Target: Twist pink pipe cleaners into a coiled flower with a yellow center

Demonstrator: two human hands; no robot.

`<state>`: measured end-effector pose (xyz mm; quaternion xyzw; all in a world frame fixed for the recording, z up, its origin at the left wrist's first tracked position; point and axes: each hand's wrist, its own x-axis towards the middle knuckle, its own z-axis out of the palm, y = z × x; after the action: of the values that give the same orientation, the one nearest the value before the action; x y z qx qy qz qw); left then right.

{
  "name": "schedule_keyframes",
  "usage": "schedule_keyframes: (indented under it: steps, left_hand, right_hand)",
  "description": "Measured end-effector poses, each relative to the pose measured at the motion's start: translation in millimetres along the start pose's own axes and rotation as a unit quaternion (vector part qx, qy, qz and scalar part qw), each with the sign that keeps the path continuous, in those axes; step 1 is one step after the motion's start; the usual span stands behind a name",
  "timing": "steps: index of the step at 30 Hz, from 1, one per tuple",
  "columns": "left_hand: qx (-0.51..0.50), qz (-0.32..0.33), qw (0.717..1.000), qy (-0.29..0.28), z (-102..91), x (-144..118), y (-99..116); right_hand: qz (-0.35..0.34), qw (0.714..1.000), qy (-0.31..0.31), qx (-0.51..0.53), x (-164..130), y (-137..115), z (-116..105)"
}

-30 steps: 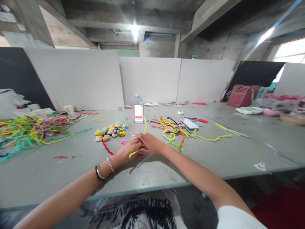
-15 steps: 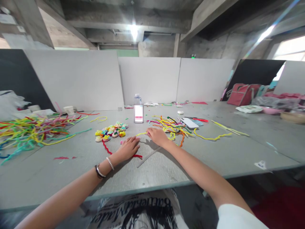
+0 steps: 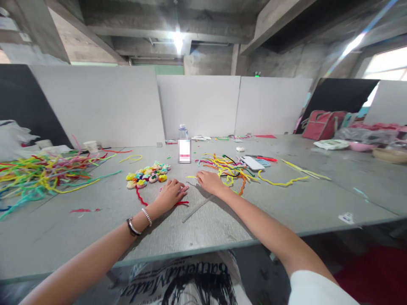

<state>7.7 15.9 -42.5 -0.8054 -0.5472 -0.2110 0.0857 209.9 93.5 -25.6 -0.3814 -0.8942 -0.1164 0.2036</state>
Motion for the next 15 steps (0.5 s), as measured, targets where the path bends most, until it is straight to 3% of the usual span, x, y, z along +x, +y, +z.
schedule_keyframes:
  steps: [8,15]
  left_hand:
    - [-0.01,-0.009,0.999,0.038,-8.3,3,1]
    - [-0.136,-0.101,0.981,0.098,-6.5,9,-9]
  right_hand:
    - [-0.027,0.999,0.027,0.018,1,3,-4]
    - [-0.059,0.993,0.096,0.022,0,6,-12]
